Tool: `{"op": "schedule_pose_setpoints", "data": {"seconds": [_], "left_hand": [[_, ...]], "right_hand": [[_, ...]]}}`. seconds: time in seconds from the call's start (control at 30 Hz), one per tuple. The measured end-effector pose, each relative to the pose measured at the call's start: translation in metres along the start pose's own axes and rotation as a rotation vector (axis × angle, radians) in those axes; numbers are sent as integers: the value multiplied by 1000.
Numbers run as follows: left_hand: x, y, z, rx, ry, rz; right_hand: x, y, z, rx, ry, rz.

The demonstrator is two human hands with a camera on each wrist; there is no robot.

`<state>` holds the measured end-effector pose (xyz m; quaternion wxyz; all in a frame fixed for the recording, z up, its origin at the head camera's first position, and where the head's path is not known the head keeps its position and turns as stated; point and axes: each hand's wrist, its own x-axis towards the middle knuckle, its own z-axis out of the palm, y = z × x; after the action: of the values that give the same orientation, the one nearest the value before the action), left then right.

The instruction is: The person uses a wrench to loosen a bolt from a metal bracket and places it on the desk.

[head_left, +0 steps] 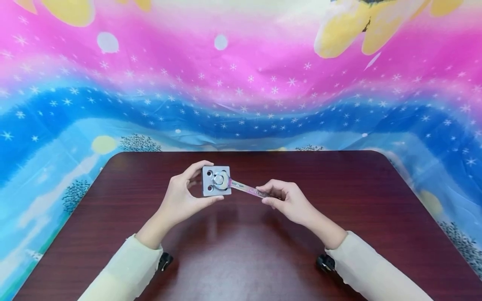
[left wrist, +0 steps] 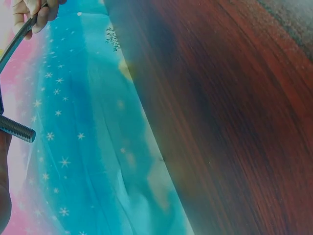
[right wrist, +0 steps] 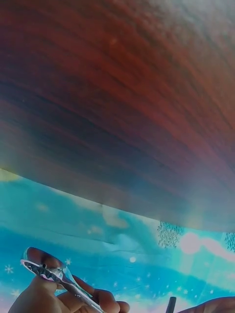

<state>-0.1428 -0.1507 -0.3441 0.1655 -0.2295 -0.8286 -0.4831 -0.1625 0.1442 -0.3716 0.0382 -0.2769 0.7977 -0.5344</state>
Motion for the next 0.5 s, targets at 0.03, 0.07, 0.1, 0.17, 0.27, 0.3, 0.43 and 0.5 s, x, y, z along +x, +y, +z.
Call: {"op": "schedule_pose_setpoints", "data": {"seconds": [0.03,0.07,0.1,0.17,0.27,0.3,0.43,0.5], "left_hand": [[-1,0,0,-1,1,-6],[-1,-1,0,-2,2,-11],[-2,-1,1,-3,3,-15],[-3,-2,0,-4,3,-21],[-4,-2,0,-5,2,-23],[-4,-2,0,-4,1,-23],[-2,0,-1,-3,2,-13],[-2,1,-2,0,7,-10]], "right_hand": [[0,-1,0,-6,-1,5],[0,-1,-1,-10,-3,9],[0,-1,-1,-14,-6,12],[0,-3,-1,-17,-10,19],[-1,-4,0,-26,-9,21],[-1,-4,0,-29,-7,20],[0,-5,0,-43,4,24],[1,-5,0,-45,11,23]]}}
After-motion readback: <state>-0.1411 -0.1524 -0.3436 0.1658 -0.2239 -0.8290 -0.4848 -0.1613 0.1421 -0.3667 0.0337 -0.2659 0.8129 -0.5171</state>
